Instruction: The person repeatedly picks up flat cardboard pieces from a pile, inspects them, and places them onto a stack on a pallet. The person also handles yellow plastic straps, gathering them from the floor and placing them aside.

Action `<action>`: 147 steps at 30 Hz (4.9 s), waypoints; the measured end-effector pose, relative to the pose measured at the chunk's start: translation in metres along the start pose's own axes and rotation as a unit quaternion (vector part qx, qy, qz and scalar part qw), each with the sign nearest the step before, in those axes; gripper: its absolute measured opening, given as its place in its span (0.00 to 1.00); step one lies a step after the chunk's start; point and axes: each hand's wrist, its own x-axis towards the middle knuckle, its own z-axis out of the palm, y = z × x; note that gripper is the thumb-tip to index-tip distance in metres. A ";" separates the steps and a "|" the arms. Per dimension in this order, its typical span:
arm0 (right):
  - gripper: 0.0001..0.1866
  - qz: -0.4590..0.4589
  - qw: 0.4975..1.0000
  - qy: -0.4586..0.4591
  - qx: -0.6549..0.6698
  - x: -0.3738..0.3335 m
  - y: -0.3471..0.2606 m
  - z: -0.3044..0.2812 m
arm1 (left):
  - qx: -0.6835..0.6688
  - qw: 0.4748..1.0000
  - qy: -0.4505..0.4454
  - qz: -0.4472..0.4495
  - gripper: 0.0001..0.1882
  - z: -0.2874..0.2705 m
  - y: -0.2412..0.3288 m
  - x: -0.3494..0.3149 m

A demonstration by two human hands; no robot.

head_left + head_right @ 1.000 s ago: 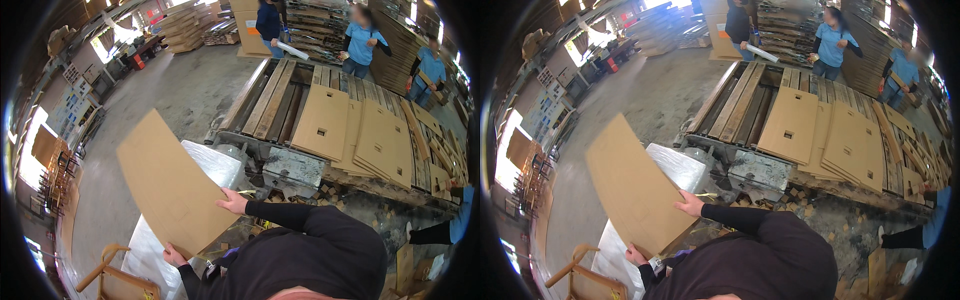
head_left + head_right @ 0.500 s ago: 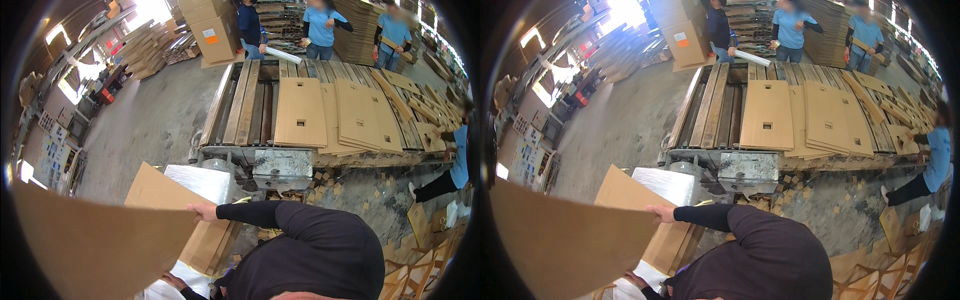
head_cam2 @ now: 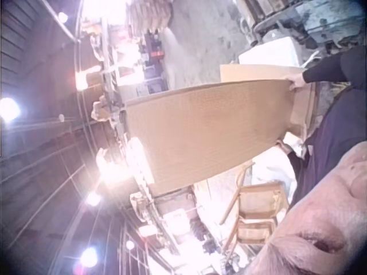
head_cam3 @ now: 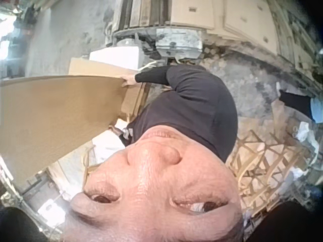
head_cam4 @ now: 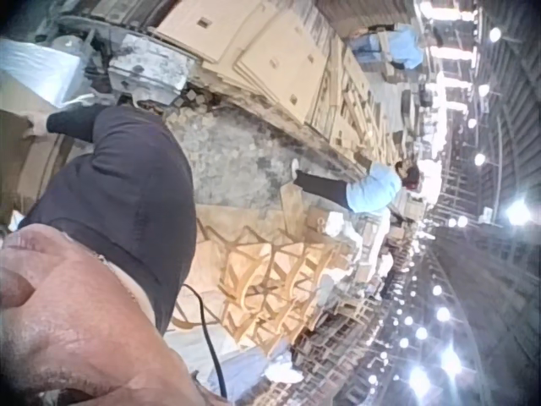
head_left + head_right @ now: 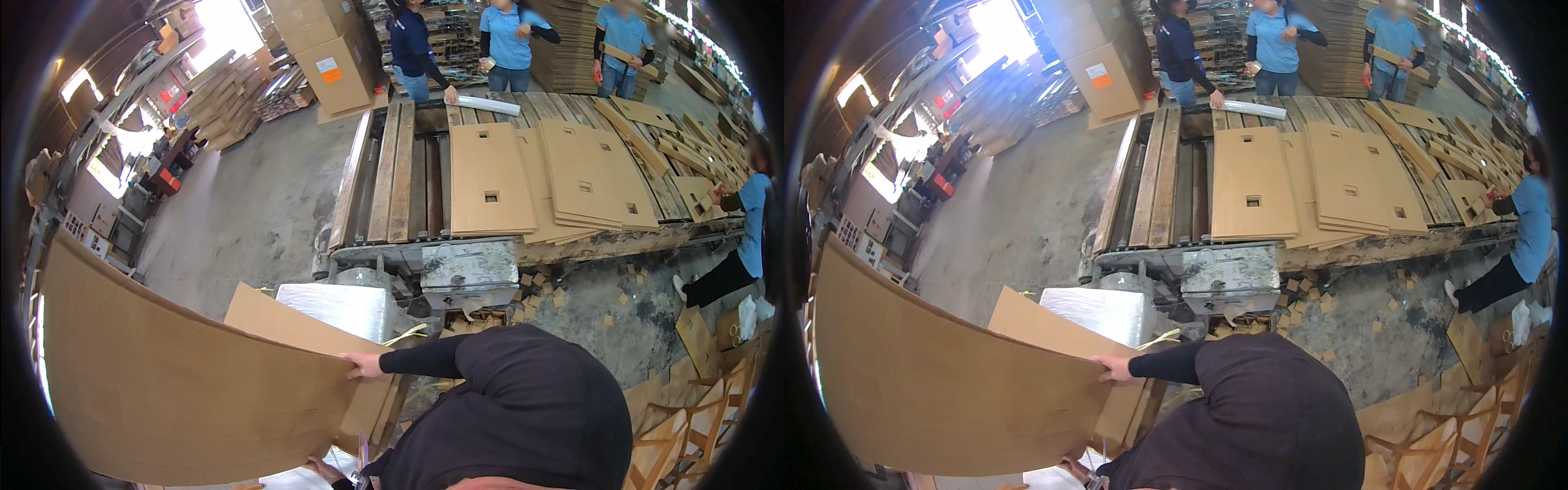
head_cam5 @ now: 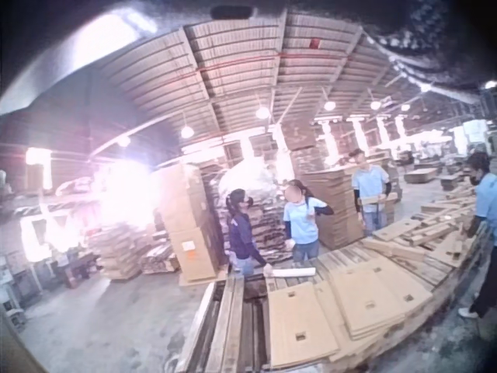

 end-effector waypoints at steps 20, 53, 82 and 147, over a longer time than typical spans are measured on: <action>0.29 -0.018 0.998 -0.041 0.032 -0.017 -0.005 -0.007 | 0.069 0.982 0.074 -0.157 0.24 0.007 0.015 -0.018; 0.30 0.155 0.847 0.215 0.460 -0.245 -0.046 -0.134 | -0.369 0.713 -0.383 -0.457 0.19 0.270 0.098 -0.119; 0.48 0.187 0.833 -0.079 -0.514 -0.291 0.029 -0.242 | -0.207 0.671 -0.211 -0.679 0.14 0.344 0.008 -0.303; 0.27 0.345 0.836 0.271 -0.330 -0.350 0.092 -0.369 | -0.002 0.874 -0.211 -0.439 0.08 0.190 0.113 -0.174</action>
